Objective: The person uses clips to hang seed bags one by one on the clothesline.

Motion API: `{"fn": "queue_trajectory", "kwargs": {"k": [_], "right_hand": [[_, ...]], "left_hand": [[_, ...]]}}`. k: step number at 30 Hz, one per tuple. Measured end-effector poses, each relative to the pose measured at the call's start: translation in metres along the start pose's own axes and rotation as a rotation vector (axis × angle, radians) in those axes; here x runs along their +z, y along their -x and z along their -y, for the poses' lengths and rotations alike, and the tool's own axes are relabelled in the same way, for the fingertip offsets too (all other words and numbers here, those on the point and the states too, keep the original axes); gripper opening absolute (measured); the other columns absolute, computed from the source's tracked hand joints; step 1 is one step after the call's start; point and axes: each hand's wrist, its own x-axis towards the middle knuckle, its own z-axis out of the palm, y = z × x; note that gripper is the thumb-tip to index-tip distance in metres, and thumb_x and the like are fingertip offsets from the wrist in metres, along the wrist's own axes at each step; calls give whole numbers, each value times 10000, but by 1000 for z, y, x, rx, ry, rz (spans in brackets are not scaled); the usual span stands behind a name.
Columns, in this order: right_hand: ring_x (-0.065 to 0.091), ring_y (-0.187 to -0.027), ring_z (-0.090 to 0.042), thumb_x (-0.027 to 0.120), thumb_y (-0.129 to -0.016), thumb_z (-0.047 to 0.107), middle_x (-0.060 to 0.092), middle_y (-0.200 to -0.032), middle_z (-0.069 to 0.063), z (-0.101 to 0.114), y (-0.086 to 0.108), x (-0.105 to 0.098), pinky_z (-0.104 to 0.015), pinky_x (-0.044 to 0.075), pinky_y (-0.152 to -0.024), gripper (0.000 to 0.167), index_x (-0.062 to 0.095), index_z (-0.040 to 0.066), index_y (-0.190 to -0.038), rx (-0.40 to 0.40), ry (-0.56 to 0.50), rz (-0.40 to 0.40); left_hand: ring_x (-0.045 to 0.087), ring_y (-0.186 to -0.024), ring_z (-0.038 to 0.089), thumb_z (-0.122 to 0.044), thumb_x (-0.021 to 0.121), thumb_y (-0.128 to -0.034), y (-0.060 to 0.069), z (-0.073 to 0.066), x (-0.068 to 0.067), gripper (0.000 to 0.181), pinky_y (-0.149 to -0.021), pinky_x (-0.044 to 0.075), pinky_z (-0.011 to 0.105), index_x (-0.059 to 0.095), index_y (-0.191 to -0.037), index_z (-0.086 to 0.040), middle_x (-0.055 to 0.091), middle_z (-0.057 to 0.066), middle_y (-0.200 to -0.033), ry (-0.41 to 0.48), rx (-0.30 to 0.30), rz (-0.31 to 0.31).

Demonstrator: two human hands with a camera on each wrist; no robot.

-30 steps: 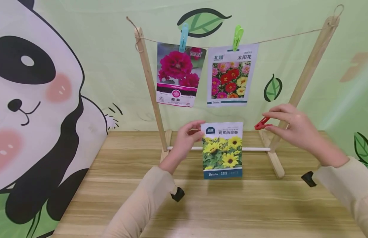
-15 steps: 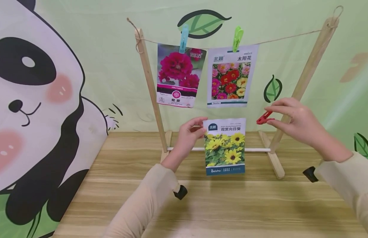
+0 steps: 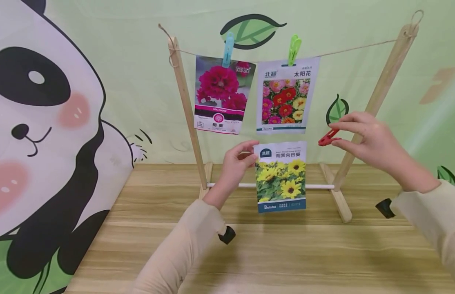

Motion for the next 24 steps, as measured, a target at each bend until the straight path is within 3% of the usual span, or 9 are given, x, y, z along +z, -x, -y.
{"fn": "queue_trajectory", "kwargs": {"k": [9,16,24], "right_hand": [[455,-833,-217,742,-616,-24,577,-906,-132,0,-8,-7,-147,357,-582,336,653,-29,-939,28,10,10],[465,-837,-222,743,-619,-21,582,-934,-136,0,-13,-11,-89,341,-522,343,657,-15,-951,68,26,31],[494,-908,-289,730,-655,10,595,-966,-158,-1,-17,-15,-127,356,-633,326,655,-5,-972,77,26,27]], "left_hand": [[554,-814,111,15,561,-822,-5,-7,6,321,-686,504,226,589,-1124,-91,508,15,-892,22,24,4],[560,-811,109,25,558,-819,-7,-11,12,324,-675,505,216,588,-1125,-77,509,17,-885,18,56,-3],[563,-824,123,20,561,-820,-11,-17,17,332,-692,517,238,591,-1131,-95,505,26,-892,23,45,-7]]}}
